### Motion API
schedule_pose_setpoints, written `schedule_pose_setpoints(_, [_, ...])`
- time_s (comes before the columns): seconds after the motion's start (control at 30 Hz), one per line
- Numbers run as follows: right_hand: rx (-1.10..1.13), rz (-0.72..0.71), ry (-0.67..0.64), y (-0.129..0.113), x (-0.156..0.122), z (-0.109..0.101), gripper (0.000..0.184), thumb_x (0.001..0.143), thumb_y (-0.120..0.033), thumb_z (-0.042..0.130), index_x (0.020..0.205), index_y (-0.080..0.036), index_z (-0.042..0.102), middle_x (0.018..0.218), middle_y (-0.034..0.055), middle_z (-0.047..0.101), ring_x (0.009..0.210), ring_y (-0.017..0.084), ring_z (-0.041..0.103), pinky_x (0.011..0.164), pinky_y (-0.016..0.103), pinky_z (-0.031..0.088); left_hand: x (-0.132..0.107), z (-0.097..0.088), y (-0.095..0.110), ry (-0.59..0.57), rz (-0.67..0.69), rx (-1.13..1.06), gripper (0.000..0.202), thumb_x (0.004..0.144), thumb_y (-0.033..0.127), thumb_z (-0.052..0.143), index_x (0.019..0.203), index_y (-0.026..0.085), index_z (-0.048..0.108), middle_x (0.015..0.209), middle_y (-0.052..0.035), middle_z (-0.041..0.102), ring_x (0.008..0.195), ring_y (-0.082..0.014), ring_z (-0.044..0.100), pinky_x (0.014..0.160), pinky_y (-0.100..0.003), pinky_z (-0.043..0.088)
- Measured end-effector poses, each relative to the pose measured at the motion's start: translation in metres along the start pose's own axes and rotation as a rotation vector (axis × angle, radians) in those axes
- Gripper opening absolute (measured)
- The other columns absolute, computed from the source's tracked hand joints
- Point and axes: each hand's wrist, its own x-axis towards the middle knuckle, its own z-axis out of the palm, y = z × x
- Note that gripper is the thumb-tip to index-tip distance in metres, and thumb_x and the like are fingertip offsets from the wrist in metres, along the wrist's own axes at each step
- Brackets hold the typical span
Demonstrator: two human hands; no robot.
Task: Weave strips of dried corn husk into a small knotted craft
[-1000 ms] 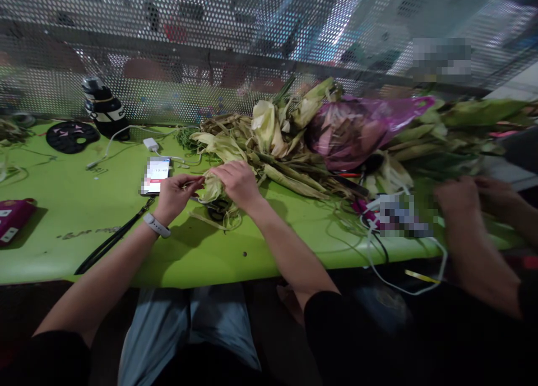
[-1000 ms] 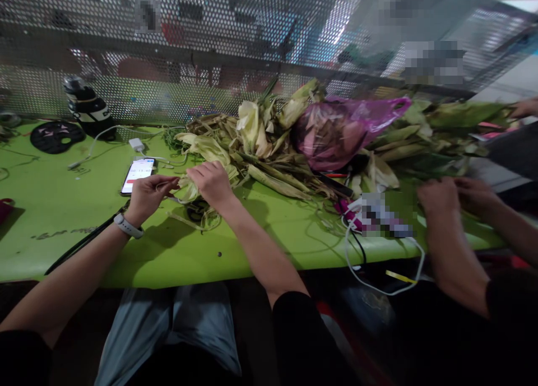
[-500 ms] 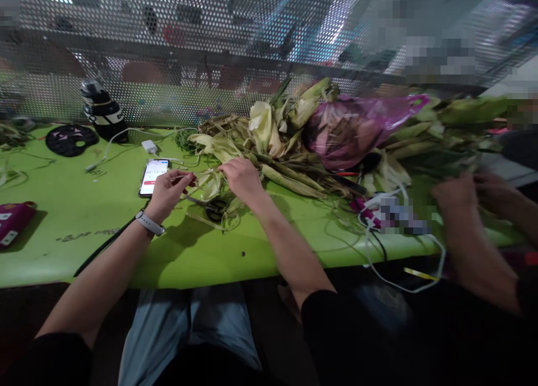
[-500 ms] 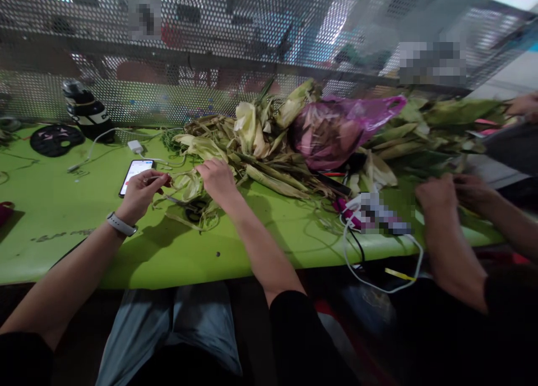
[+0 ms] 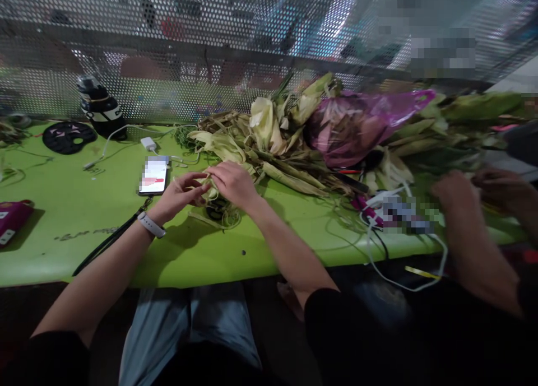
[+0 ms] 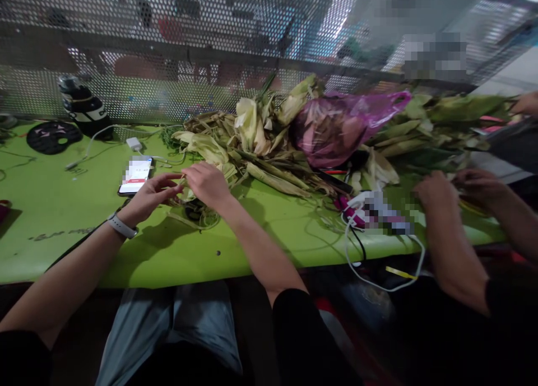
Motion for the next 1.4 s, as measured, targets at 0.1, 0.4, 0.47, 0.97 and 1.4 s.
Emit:
schedule_pose_setpoints(0.1, [-0.005, -0.002, 0.03, -0.003, 0.0, 0.001, 0.023, 0.092, -0.017, 0.048, 0.106, -0.015, 0.067, 0.1, 0.01, 0.07, 0.091, 0.019, 0.06, 0.082, 0.034, 0.045, 0.0, 0.003, -0.004, 0.025, 0.042, 0.011, 0.04, 0.075, 0.038, 0.072, 0.106, 0.015, 0.063, 0.079, -0.0054, 0.071, 0.064, -0.0162, 0.07, 0.064, -0.033, 0.062])
schedule_pose_setpoints(0.4, [-0.063, -0.057, 0.058, -0.006, -0.001, 0.0, 0.024, 0.095, -0.018, 0.045, 0.102, -0.014, 0.067, 0.094, 0.0094, 0.069, 0.086, 0.019, 0.058, 0.079, 0.033, 0.044, -0.003, 0.004, -0.005, 0.041, 0.079, 0.054, 0.031, 0.079, 0.035, 0.067, 0.096, 0.01, 0.067, 0.084, -0.012, 0.074, 0.077, -0.0226, 0.073, 0.075, -0.04, 0.062])
schedule_pose_setpoints(0.47, [-0.081, -0.073, 0.074, -0.006, -0.002, 0.002, 0.026, 0.095, -0.017, 0.043, 0.103, -0.014, 0.067, 0.094, 0.009, 0.069, 0.087, 0.019, 0.057, 0.079, 0.034, 0.044, -0.003, 0.004, -0.007, 0.034, 0.089, 0.084, 0.03, 0.081, 0.036, 0.064, 0.097, 0.01, 0.067, 0.087, -0.0129, 0.074, 0.083, -0.024, 0.073, 0.076, -0.041, 0.061])
schedule_pose_setpoints(0.97, [-0.079, 0.015, 0.124, 0.001, -0.002, -0.003, 0.027, 0.096, -0.02, 0.041, 0.102, -0.016, 0.068, 0.097, 0.011, 0.069, 0.092, 0.022, 0.059, 0.082, 0.037, 0.046, 0.004, -0.005, -0.016, 0.076, 0.252, 0.285, 0.036, 0.093, 0.046, 0.043, 0.117, 0.019, 0.048, 0.09, -0.0094, 0.07, 0.081, -0.0185, 0.068, 0.07, -0.031, 0.053])
schedule_pose_setpoints(1.4, [-0.088, 0.079, 0.109, 0.009, 0.0, 0.004, 0.029, 0.095, -0.014, 0.04, 0.095, -0.016, 0.069, 0.089, 0.0103, 0.066, 0.09, 0.022, 0.057, 0.081, 0.036, 0.045, 0.004, -0.007, 0.0, 0.177, 0.632, 0.927, 0.026, 0.093, 0.025, 0.043, 0.068, 0.019, 0.042, 0.071, -0.0038, 0.045, 0.061, -0.0145, 0.038, 0.055, -0.03, 0.03])
